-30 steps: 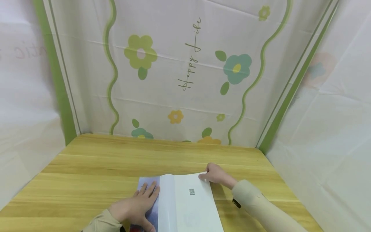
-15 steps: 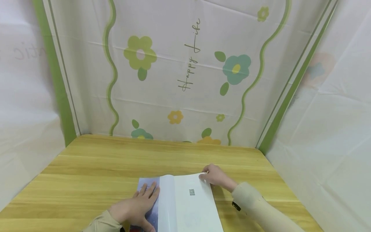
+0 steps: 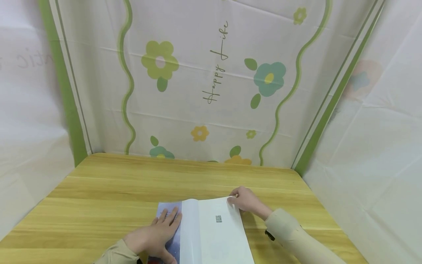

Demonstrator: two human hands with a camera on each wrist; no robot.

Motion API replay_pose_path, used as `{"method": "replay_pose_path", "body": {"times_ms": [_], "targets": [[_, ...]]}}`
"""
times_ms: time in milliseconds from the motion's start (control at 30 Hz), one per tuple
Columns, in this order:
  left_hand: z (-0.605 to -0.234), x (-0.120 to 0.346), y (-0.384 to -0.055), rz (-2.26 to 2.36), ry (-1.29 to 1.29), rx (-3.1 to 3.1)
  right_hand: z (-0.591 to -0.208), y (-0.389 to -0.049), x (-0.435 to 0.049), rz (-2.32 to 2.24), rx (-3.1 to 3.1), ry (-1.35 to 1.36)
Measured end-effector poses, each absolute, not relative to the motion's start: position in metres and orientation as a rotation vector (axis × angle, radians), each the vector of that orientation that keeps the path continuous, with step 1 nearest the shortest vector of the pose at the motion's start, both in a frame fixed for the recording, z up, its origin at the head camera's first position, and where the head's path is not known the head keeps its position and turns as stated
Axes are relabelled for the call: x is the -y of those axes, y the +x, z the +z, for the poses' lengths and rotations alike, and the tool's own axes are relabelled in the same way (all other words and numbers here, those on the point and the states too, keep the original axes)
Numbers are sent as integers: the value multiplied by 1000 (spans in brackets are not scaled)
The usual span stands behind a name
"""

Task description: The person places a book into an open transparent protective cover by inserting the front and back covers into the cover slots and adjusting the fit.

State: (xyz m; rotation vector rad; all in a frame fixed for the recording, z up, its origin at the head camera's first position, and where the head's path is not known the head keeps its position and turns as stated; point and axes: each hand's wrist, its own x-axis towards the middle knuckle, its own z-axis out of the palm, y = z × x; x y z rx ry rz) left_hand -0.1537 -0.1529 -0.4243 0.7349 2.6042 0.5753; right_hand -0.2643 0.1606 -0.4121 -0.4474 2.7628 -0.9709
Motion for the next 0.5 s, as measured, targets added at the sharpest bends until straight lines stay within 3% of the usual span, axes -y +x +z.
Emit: {"method": "replay_pose_path", "body": {"times_ms": [500], "targets": [[-425,152,-155,554,746,-2611,-410,-263,-159,-844,-2839,-477]]}}
